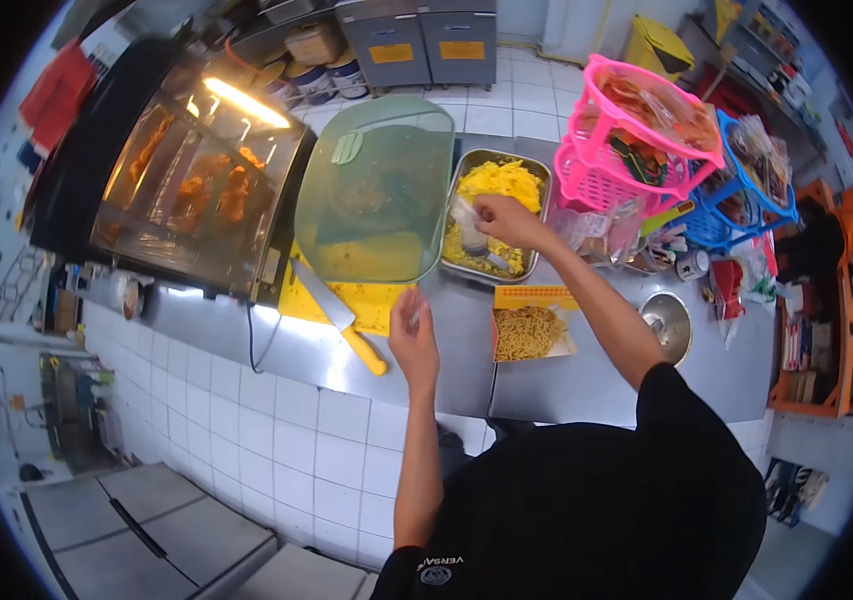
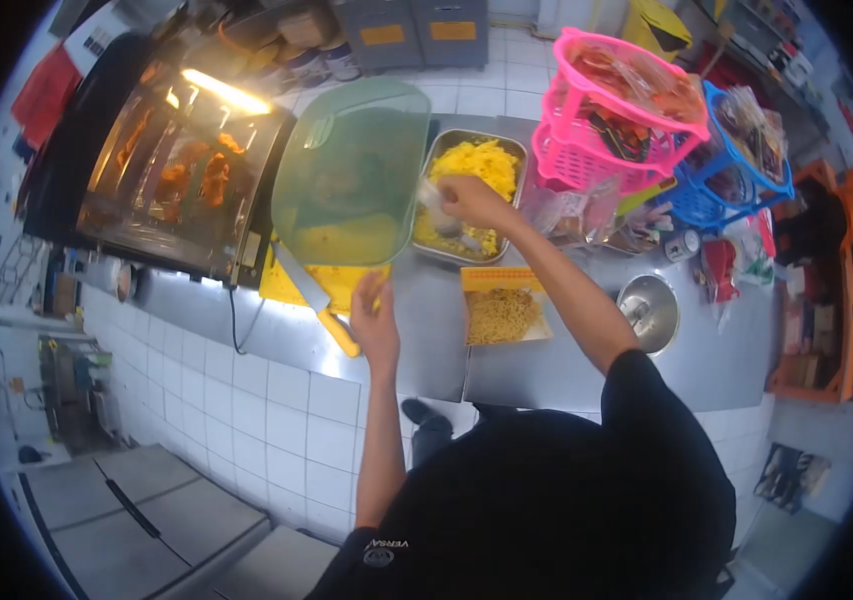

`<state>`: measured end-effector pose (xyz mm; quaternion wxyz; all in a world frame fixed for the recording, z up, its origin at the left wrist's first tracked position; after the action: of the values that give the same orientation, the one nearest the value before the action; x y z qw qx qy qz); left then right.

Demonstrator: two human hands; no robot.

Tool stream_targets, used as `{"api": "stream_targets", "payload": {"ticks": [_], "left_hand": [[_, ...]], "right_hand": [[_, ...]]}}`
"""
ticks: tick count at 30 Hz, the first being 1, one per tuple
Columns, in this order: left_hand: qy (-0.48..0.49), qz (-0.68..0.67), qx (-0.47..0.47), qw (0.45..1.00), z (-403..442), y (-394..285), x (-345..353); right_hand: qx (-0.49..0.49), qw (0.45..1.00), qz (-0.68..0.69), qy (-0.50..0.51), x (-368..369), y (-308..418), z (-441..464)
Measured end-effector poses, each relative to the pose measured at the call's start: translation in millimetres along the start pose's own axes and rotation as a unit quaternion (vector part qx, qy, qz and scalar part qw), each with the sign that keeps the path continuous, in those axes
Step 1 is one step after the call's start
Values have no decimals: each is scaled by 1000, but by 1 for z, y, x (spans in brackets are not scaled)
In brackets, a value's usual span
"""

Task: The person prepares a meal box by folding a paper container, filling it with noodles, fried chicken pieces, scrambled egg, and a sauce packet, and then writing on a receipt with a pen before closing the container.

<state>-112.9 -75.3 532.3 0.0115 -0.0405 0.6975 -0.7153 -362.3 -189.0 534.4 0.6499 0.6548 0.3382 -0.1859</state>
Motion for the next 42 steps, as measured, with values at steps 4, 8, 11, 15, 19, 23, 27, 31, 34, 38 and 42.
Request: {"api": "stream_targets", "payload": {"ticks": [4,8,11,15,19,23,27,31,34,38,42], "left_hand": [[72,-148,-26,986,41,-63,-5],[137,-239,-94,957,36,-87,-58],[2,-175,-34,984,13,-95,-127],[-157,22,283,946,-39,-139,-220],[-242,54,366,897,-54,-156,-329],[-383,139,382,829,-55,-188,-461],[-416,195,379,803,-39,-189,-526],[-408,256,399,780,6,-171,-567],[-378,303,406,775,56,-153,-600],[-365,309,328,815,122,-131,-657],[-291,378,393,787,171,-121,-700]], "right_hand": [[-50,919,379,92,1,99,-47],[-48,878,468,90,30,170,-77],[-61,898,434,31,72,231,-88],[-82,927,193,-309,155,330,-74],[-154,901,201,-353,240,448,-38],[-206,861,353,-302,310,544,-45],[-207,930,206,-224,369,576,-63],[-151,968,150,-136,431,584,31],[53,860,502,72,465,596,123],[96,668,710,201,501,627,166],[-26,584,786,203,528,669,239]]}}
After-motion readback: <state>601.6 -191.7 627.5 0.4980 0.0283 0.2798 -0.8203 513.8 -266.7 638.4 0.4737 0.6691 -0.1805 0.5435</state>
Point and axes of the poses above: each hand's wrist, its own z-axis towards the middle knuckle, its own x-axis out of the palm, y = z × x, the point moved 3 cm from there along z, towards the middle knuckle, and after that the axes turned 3 degrees about -z, right-handed, at the moved point
